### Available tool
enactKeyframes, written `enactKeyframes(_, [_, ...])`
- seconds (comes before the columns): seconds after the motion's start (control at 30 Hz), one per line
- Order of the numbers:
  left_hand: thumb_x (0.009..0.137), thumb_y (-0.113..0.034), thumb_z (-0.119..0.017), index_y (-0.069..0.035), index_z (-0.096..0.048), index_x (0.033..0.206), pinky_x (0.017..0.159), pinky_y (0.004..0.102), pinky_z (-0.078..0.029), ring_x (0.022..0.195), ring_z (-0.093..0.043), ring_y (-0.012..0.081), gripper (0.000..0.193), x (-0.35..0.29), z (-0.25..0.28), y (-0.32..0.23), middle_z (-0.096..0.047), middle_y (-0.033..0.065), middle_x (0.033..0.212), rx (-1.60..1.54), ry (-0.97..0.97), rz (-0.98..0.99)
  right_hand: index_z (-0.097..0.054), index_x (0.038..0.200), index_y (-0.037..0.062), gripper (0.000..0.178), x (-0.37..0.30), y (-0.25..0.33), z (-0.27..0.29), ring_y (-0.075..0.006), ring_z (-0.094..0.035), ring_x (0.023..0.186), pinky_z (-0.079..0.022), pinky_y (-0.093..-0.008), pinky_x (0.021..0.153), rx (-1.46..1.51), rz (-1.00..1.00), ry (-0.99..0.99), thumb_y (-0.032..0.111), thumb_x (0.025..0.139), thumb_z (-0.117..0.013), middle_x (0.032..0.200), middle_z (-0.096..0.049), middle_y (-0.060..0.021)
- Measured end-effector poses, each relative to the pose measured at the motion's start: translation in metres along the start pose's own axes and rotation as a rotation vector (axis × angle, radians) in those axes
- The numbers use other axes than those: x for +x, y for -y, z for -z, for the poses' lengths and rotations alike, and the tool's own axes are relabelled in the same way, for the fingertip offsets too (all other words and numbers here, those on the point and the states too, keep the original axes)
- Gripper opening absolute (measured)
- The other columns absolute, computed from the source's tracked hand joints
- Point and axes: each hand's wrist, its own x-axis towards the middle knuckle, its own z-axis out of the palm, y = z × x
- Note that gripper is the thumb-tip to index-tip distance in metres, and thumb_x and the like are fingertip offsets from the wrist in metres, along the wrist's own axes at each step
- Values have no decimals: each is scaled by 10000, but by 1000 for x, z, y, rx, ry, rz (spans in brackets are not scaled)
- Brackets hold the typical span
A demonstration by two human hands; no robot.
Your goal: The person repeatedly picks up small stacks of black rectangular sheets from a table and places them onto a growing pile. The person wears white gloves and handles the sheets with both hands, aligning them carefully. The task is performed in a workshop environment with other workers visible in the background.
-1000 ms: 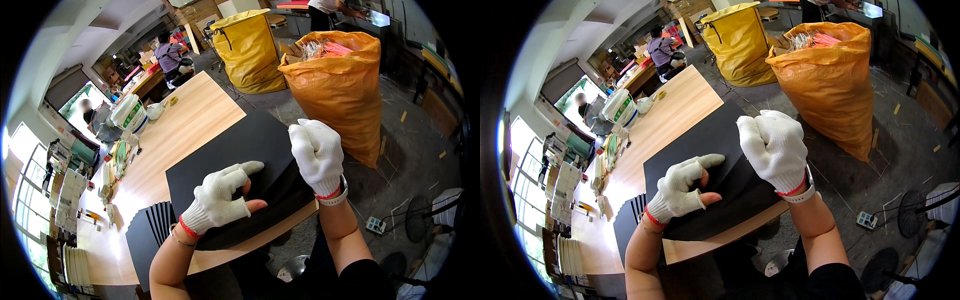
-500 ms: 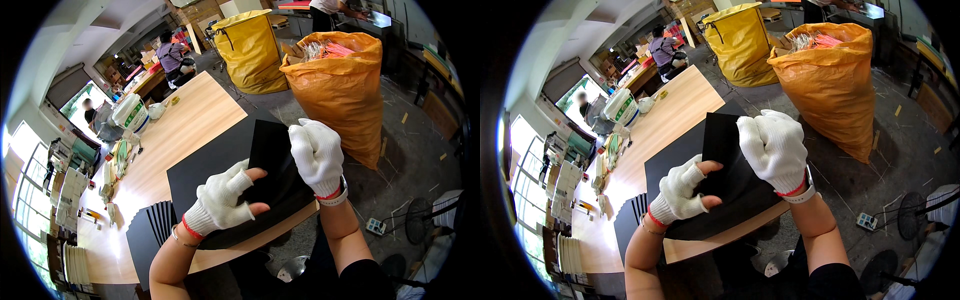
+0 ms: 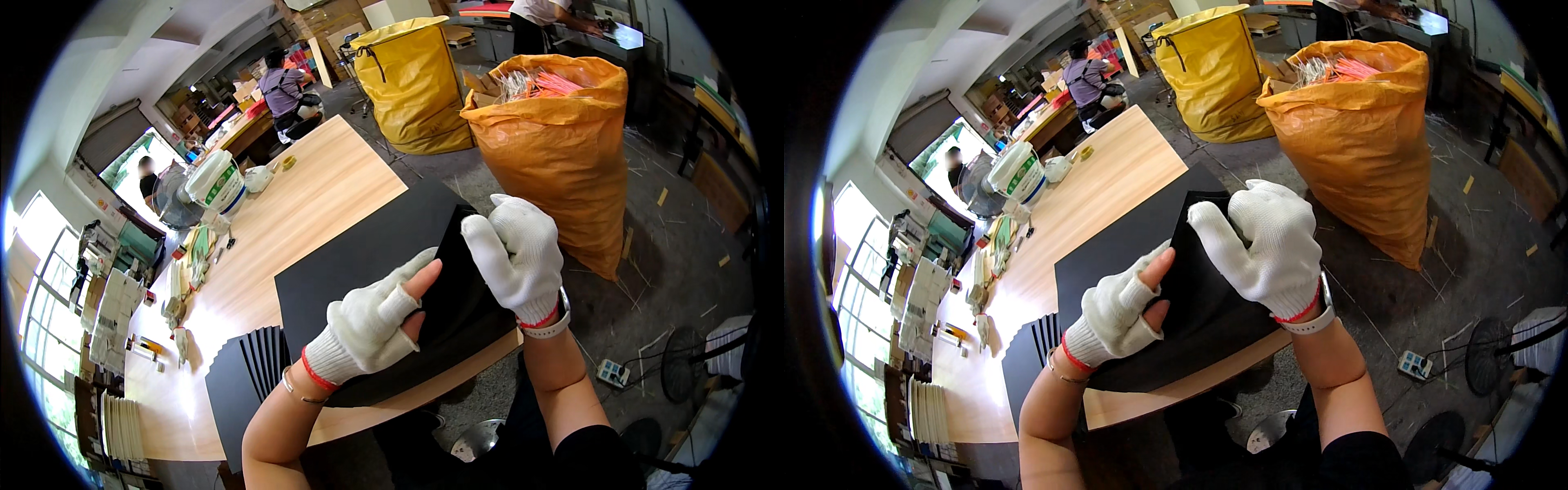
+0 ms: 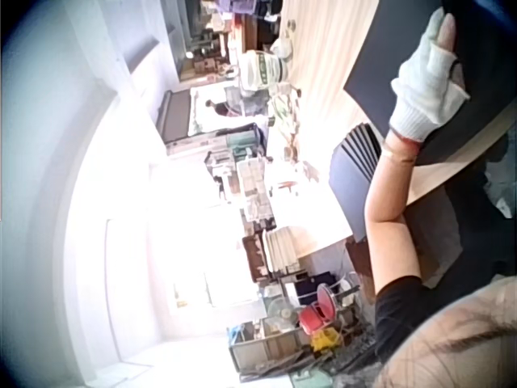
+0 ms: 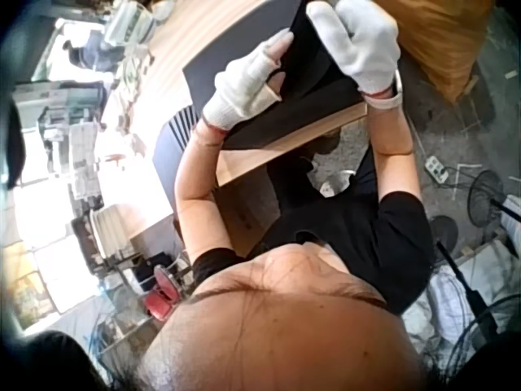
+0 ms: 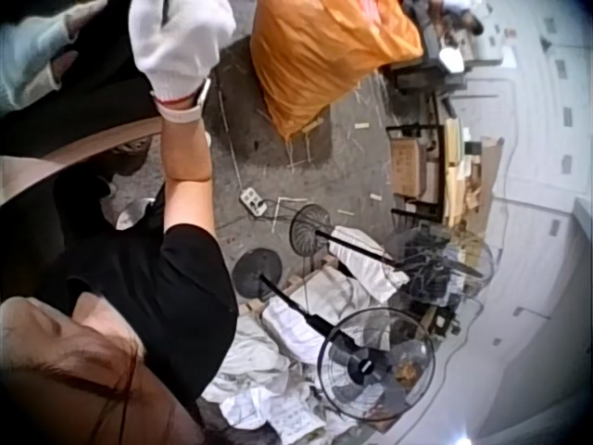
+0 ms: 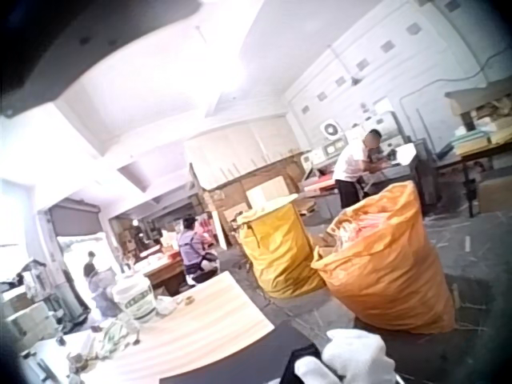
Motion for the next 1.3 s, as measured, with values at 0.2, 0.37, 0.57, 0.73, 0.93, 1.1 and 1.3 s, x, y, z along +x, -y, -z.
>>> enactKeyframes(0.2, [805,-20,-683,-145,-660,1271,825,394,-631,1103,-726,370,483,4,-6,3,-640,211,1424,151,60,21,-667,753,10,156,-5,-4,-9,-316,-546,498,-579,-474,717,70,-80,-132,-11,906,-685,562,-492,-90])
enactKeyframes(0.37, [812,33,-649,-71,-703,1118,711,358,-582,836,-740,345,328,5,-9,4,-717,178,1261,100,-17,8,-686,844,-4,75,-7,-7,-10,-308,-549,495,-589,-472,718,63,-50,-148,-12,918,-681,583,-516,-89])
enactKeyframes(0.57, [885,-211,-803,-36,-690,1150,788,356,-546,879,-708,317,337,6,0,4,-702,155,1133,-62,87,133,-657,850,-49,130,-3,2,-3,-360,-582,562,-610,-489,823,69,-148,-79,-17,962,-600,613,-511,-149])
enactKeyframes(0.73, [847,-345,-878,-36,-682,1155,829,350,-539,905,-692,326,479,1,-1,11,-688,160,1135,-130,105,161,-658,847,-52,138,-3,2,-3,-363,-578,561,-607,-490,828,71,-158,-78,-11,963,-595,607,-509,-146])
enactKeyframes(0.93, [881,-247,-817,-37,-676,1258,851,342,-540,958,-701,369,454,4,0,12,-694,170,1184,-128,76,86,-686,968,-30,63,-5,-7,-9,-242,-530,507,-550,-398,608,-76,68,-110,-31,906,-696,634,-486,-60])
enactKeyframes(1.1, [904,-147,-745,-107,-649,1403,837,362,-593,1008,-733,386,510,0,-7,6,-639,231,1388,-76,-95,17,-644,826,-27,103,7,6,1,-285,-515,521,-563,-462,753,9,-70,21,-11,924,-670,614,-474,-89])
enactKeyframes(1.3, [851,-112,-807,-115,-648,1361,802,368,-605,932,-745,357,535,5,1,14,-622,228,1419,-93,75,-17,-629,742,-28,193,2,7,-6,-321,-524,519,-597,-492,832,83,-207,-94,-21,935,-635,569,-457,-108])
